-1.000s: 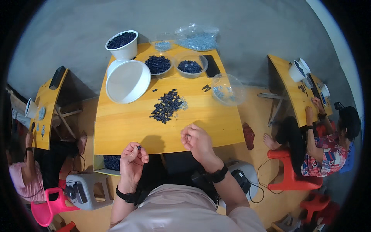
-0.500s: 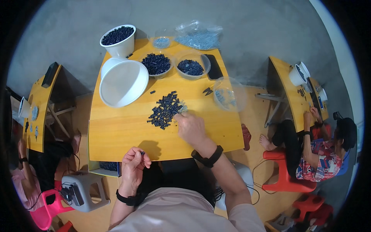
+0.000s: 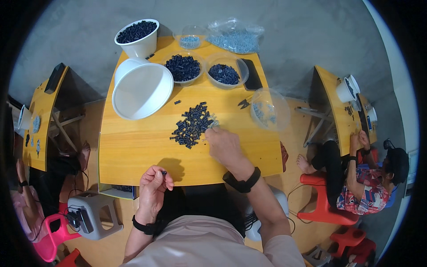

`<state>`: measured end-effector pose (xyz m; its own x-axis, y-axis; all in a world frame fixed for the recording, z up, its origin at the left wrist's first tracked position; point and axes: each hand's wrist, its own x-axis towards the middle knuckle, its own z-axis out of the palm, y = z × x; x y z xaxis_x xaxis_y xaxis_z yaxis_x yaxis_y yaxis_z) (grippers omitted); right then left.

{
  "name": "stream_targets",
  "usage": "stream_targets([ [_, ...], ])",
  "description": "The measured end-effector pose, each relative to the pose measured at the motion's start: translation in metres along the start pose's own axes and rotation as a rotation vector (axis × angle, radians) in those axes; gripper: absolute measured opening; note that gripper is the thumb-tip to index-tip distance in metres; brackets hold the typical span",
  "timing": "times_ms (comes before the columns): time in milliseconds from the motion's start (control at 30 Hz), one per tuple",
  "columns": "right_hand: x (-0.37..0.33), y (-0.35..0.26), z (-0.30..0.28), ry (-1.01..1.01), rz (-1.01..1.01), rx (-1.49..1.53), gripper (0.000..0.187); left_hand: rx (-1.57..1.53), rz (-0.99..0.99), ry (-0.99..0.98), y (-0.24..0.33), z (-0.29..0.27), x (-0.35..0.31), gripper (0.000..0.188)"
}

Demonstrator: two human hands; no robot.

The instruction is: Assembling small plastic components by hand at a workbench in a manufacturing environment.

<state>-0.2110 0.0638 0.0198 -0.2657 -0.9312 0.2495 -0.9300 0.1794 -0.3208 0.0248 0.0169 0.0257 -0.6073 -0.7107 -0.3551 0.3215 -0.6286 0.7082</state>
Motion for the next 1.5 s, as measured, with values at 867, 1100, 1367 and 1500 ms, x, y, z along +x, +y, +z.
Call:
stream_targets([
  [867,-0.049,-0.118,-0.067,0.103,-0.286,0.439,0.013,0.150,0.168,-0.095,0.004,0.018,-0.047,0.014],
  [1100,-0.058,-0.128,-0.071,0.154,-0.332,0.472,0.013,0.164,0.226,-0.145,0.008,0.016,-0.064,0.008],
  [1367,-0.074,-0.145,-0.047,0.398,-0.309,0.530,0.022,-0.146,0.191,-0.180,0.009,0.018,-0.071,0.008],
  [1500,-0.072,-0.146,-0.039,0.505,-0.366,0.444,0.027,-0.180,0.246,-0.149,0.009,0.018,-0.066,0.006],
])
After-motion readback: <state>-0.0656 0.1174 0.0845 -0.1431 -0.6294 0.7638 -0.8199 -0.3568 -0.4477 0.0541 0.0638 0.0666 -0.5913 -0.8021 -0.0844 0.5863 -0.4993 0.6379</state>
